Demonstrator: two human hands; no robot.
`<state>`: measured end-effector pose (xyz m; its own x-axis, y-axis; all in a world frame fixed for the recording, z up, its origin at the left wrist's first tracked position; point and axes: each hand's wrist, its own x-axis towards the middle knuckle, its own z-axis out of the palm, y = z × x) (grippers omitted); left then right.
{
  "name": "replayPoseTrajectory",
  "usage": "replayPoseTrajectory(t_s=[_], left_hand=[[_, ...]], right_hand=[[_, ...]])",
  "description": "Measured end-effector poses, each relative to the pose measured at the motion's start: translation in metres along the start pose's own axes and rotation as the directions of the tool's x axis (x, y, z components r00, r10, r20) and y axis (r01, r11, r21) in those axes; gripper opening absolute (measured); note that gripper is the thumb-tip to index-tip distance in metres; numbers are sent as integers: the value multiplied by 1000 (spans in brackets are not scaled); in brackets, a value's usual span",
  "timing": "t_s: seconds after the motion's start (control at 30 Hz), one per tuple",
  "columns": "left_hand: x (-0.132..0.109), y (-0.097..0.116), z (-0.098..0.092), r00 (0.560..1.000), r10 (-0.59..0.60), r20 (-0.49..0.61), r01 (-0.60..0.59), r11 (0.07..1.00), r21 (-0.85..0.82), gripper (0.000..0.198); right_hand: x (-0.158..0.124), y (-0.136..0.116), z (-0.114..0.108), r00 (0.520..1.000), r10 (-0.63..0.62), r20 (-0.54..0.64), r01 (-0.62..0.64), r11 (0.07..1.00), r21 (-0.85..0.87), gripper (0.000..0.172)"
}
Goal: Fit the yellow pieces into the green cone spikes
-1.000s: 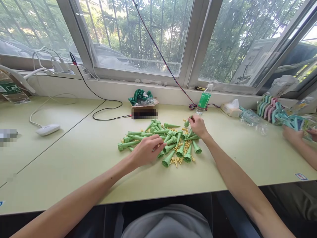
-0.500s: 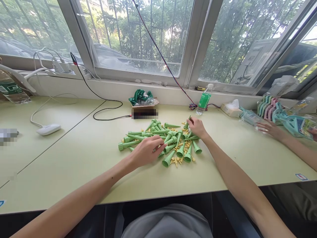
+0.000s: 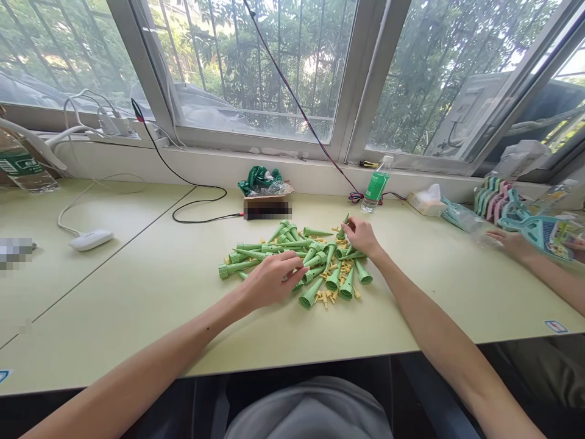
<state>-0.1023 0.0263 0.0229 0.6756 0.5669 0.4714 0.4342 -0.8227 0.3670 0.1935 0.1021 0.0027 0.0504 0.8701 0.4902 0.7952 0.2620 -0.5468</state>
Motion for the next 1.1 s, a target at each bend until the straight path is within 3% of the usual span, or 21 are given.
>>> replayPoseTrajectory(t_s=[0.2, 0.3, 0.4, 0.47, 0.57, 0.73, 0.93, 1.1], left_hand=[[0, 0, 0, 1000, 5, -2, -5, 1000, 17, 33], [0, 0, 1, 1000, 6, -5, -6, 1000, 12, 32], [0, 1, 1, 1000, 8, -9, -8, 1000, 4, 33], [0, 1, 0, 1000, 11, -10, -10, 1000, 6, 34], [0, 1, 0, 1000, 13, -6, -13, 1000, 17, 34], [0, 1, -1, 1000, 19, 4, -19, 999, 45, 32], [1, 2, -1, 1000, 17, 22, -18, 998, 65, 33], [0, 2, 0, 1000, 26, 17, -27, 998, 61, 32]], right_hand=[[0, -8, -6, 988, 27, -151, -18, 998, 63, 31], [-3, -20, -11, 943, -27, -333, 42, 999, 36, 33], [-9, -34, -12, 908, -110, -405, 119, 993, -2, 25], [-13, -43, -9, 920, -159, -357, 165, 986, -14, 22], [-20, -51, 2, 950, -255, -178, 257, 966, -11, 21], [-24, -51, 18, 925, -364, 108, 370, 928, -40, 27], [-22, -46, 20, 900, -302, 314, 362, 919, -154, 42], [-18, -43, 24, 870, -271, 412, 365, 915, -170, 48]])
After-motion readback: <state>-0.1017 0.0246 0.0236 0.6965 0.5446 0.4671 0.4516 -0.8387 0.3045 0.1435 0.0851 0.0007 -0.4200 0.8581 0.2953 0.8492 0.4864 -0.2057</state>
